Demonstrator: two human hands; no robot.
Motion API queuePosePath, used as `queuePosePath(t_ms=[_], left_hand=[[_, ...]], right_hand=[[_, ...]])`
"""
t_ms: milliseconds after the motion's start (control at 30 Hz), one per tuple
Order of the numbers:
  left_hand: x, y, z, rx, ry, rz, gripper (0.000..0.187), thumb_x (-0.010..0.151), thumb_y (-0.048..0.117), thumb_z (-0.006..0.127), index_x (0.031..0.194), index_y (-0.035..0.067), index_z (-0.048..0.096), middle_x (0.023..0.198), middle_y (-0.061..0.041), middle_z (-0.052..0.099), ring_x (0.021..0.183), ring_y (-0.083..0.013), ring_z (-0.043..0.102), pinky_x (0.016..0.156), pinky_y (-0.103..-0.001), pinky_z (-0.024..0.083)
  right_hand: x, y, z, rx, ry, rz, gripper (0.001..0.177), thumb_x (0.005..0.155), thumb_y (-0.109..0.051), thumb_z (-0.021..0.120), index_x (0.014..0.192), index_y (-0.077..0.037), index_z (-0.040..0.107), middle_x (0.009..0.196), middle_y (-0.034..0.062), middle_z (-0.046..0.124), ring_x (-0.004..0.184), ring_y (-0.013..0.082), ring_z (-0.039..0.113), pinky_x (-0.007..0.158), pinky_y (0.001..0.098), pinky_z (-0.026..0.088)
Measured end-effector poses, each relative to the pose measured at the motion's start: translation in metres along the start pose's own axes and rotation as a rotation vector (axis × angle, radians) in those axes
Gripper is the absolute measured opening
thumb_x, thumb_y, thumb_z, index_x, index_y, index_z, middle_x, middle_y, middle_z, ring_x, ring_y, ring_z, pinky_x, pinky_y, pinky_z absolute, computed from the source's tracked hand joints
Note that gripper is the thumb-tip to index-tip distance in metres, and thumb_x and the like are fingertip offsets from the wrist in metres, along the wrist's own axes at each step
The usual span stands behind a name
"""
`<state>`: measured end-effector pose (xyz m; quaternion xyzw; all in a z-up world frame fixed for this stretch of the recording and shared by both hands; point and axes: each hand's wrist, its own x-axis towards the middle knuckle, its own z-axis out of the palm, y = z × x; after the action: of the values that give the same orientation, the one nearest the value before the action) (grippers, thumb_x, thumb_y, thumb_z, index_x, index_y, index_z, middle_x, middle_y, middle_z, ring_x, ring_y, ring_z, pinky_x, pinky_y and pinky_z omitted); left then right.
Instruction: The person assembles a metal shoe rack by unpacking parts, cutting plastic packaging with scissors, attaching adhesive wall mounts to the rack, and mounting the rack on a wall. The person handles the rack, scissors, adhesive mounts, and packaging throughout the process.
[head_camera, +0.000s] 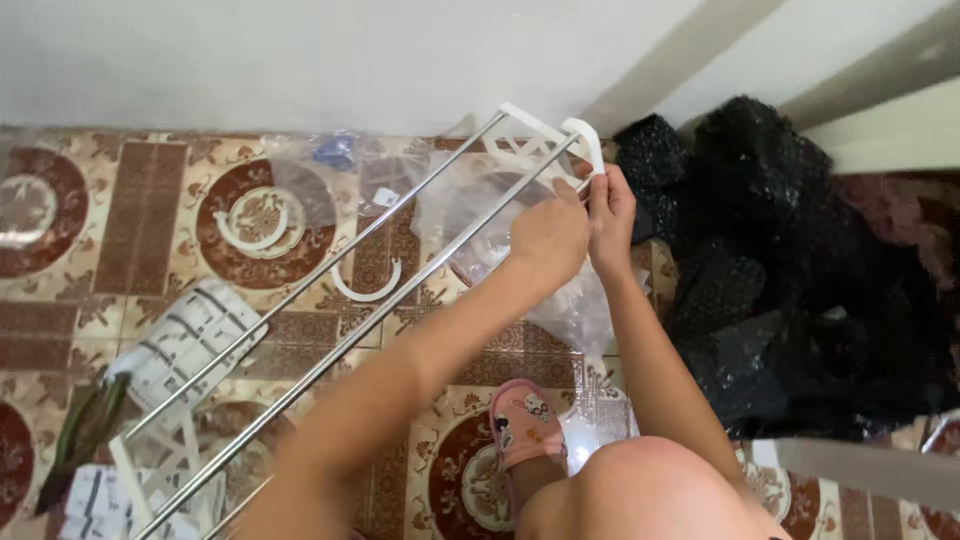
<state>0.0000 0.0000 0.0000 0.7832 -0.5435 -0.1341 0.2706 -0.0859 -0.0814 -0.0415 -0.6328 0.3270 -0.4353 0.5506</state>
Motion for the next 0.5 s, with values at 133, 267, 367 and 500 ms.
queuePosePath(t_ms=[133, 267, 367, 500], left_hand=[[-0.037, -0.007, -0.179, 0.173, -0.259, 0.177, 0.035, 0.095, 0.041, 0.063, 0.095, 0.007, 0.072, 0.091, -0.018, 0.074, 0.085, -0.0376, 0.072, 0.073, -0.051, 0.056], [-0.117, -0.153, -0.312, -0.080, -0.126, -0.179, 0.039, 0.088, 0.009, 0.059, 0.124, 0.013, 0.071, 0.104, -0.009, 0.077, 0.089, -0.0227, 0.074, 0.076, -0.038, 0.058], [-0.265, -0.243, -0.351, -0.241, 0.290, -0.537, 0.037, 0.098, 0.017, 0.054, 0.129, 0.005, 0.071, 0.107, -0.013, 0.075, 0.095, -0.0204, 0.070, 0.085, -0.034, 0.053], [-0.455, -0.306, -0.306, -0.589, 0.744, -0.997, 0.062, 0.109, 0.057, 0.044, 0.134, 0.005, 0.066, 0.132, -0.009, 0.068, 0.126, -0.0223, 0.063, 0.089, -0.040, 0.039]], right_hand=[[0.021, 0.031, 0.012, 0.046, -0.035, -0.011, 0.025, 0.114, -0.023, 0.045, 0.111, -0.006, 0.064, 0.077, -0.0042, 0.058, 0.067, 0.0045, 0.053, 0.061, 0.0226, 0.045], [0.032, 0.032, 0.038, -0.043, 0.025, 0.028, 0.027, 0.112, -0.022, 0.042, 0.108, -0.007, 0.064, 0.082, -0.0048, 0.060, 0.069, 0.0046, 0.059, 0.063, 0.0228, 0.053], [0.043, 0.063, 0.042, -0.159, 0.042, -0.017, 0.025, 0.113, -0.019, 0.044, 0.108, -0.005, 0.065, 0.087, -0.0024, 0.061, 0.075, 0.0069, 0.057, 0.066, 0.0235, 0.050], [0.056, 0.073, 0.057, -0.130, 0.020, -0.114, 0.024, 0.115, -0.016, 0.046, 0.105, -0.003, 0.063, 0.085, 0.0007, 0.059, 0.072, 0.0104, 0.054, 0.064, 0.0262, 0.046]])
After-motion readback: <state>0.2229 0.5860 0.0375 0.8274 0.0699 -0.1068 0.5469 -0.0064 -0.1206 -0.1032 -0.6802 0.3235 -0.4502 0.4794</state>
